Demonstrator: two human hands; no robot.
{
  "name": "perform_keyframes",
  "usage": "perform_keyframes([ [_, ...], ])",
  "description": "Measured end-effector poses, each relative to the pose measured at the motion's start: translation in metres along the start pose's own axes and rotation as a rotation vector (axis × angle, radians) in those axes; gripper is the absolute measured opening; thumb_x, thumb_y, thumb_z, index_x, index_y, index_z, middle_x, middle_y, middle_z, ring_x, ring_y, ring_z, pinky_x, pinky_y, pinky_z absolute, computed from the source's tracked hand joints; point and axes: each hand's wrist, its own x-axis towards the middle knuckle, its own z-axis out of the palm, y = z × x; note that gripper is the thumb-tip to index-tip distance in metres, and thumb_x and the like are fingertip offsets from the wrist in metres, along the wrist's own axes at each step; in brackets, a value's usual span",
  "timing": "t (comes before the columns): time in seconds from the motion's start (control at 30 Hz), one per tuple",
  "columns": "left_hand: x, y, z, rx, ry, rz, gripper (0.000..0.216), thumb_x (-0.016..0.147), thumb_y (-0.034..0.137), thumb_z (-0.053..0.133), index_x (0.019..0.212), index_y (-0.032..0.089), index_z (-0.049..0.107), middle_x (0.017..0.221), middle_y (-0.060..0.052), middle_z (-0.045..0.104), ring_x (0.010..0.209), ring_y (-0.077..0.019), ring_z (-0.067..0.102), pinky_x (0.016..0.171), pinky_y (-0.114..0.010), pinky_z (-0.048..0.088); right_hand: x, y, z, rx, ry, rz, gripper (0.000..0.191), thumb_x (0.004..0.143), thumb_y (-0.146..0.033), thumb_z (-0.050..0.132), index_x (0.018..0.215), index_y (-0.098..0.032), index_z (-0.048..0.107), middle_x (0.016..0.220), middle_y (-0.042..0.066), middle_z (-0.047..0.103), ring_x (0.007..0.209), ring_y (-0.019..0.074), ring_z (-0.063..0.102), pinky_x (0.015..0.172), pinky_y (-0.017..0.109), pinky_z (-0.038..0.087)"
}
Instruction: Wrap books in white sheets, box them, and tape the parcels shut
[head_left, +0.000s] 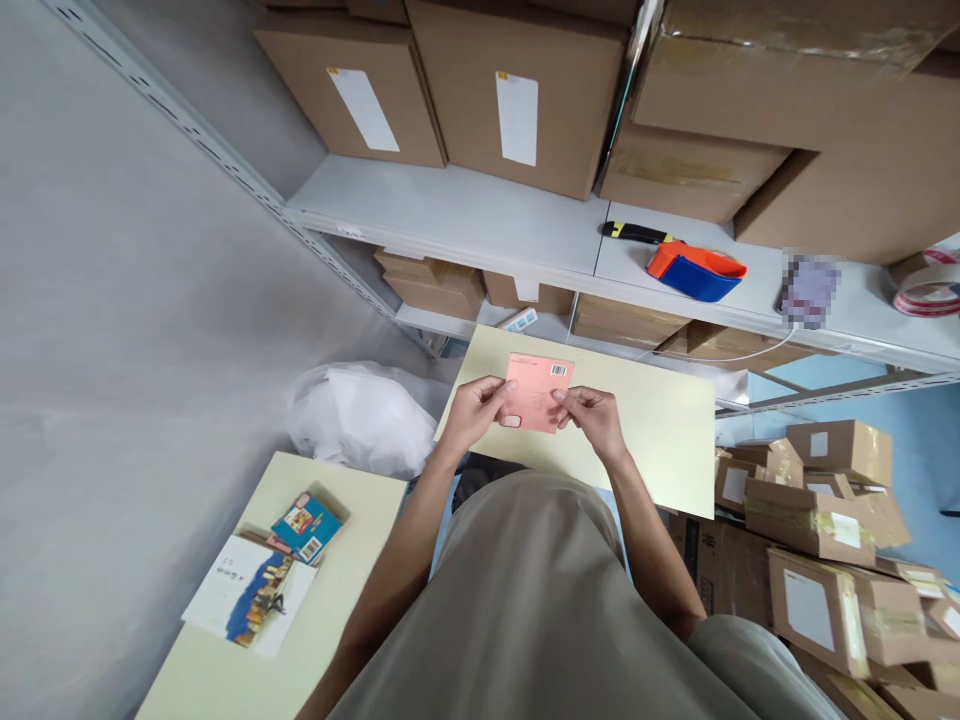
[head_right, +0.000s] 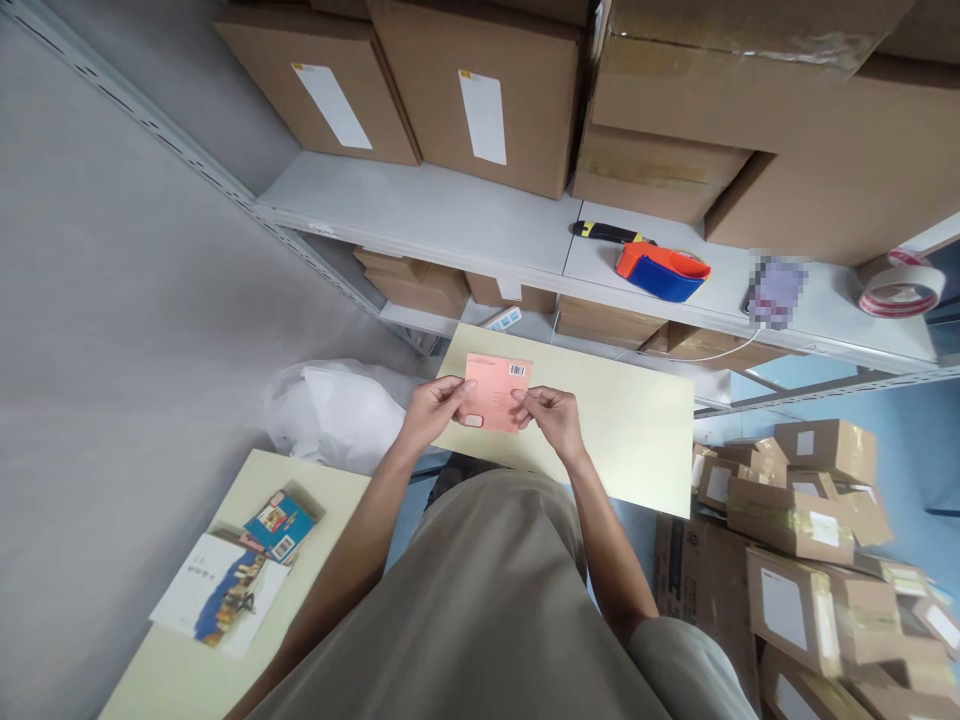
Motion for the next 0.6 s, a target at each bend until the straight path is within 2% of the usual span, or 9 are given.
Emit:
perform_keyframes([
  [0.13,-0.002,0.007,0.002,0.035,0.02,0.014,0.062,0.094,0.076,0.073,0.066,0.023,0.058,0.054,0.003,0.058,0.048,-0.0126,0.055,0.053,-0.027,0.049,-0.003,-0.007,0.009,0.036,0.007,0.017,0.058,0.084,-0.075,0.087,0.066,-0.022,0.073,0.064,0.007,0.077,0.05,0.0195,0.068,0.05,0.033,0.052],
  [0.23,-0.001,0.007,0.001,0.027,0.011,0.026,0.062,0.093,0.08,0.072,0.07,0.023,0.059,0.054,0.004,0.057,0.048,-0.0124,0.055,0.053,-0.026,0.048,-0.001,-0.006,0.011,0.027,0.011,0.005,0.061,0.083,-0.079,0.085,0.066,-0.022,0.073,0.065,0.008,0.077,0.05,0.0198,0.069,0.048,0.032,0.048],
  [0.33,-0.001,0.004,-0.002,0.004,0.028,0.058,0.063,0.094,0.083,0.068,0.076,0.022,0.063,0.059,0.002,0.061,0.056,-0.014,0.062,0.059,-0.027,0.054,-0.001,-0.003,0.009,0.008,0.0,-0.02,0.061,0.088,-0.08,0.08,0.072,-0.021,0.075,0.074,0.011,0.082,0.055,0.021,0.073,0.048,0.031,0.044],
  [0.43,0.0,-0.001,-0.007,-0.018,0.056,0.074,0.069,0.1,0.085,0.057,0.088,0.019,0.074,0.079,-0.006,0.076,0.069,-0.017,0.071,0.064,-0.029,0.057,-0.001,0.004,0.006,0.028,-0.038,0.001,0.068,0.096,-0.086,0.063,0.086,-0.02,0.079,0.09,0.013,0.086,0.064,0.023,0.078,0.056,0.033,0.05],
  [0.5,0.0,-0.004,-0.009,-0.01,0.066,0.061,0.069,0.099,0.082,0.06,0.104,0.016,0.082,0.096,-0.01,0.083,0.072,-0.0173,0.073,0.063,-0.029,0.057,0.001,0.012,0.004,0.04,-0.047,0.021,0.07,0.099,-0.087,0.058,0.097,-0.02,0.081,0.093,0.011,0.085,0.071,0.0231,0.079,0.062,0.034,0.054],
  [0.6,-0.001,-0.006,-0.01,0.026,0.084,0.056,0.059,0.093,0.069,0.078,0.122,0.018,0.085,0.111,-0.01,0.085,0.079,-0.0181,0.074,0.07,-0.03,0.06,0.009,0.027,0.006,0.013,-0.037,-0.009,0.059,0.091,-0.077,0.077,0.11,-0.022,0.08,0.083,0.003,0.081,0.073,0.0199,0.074,0.07,0.033,0.057],
])
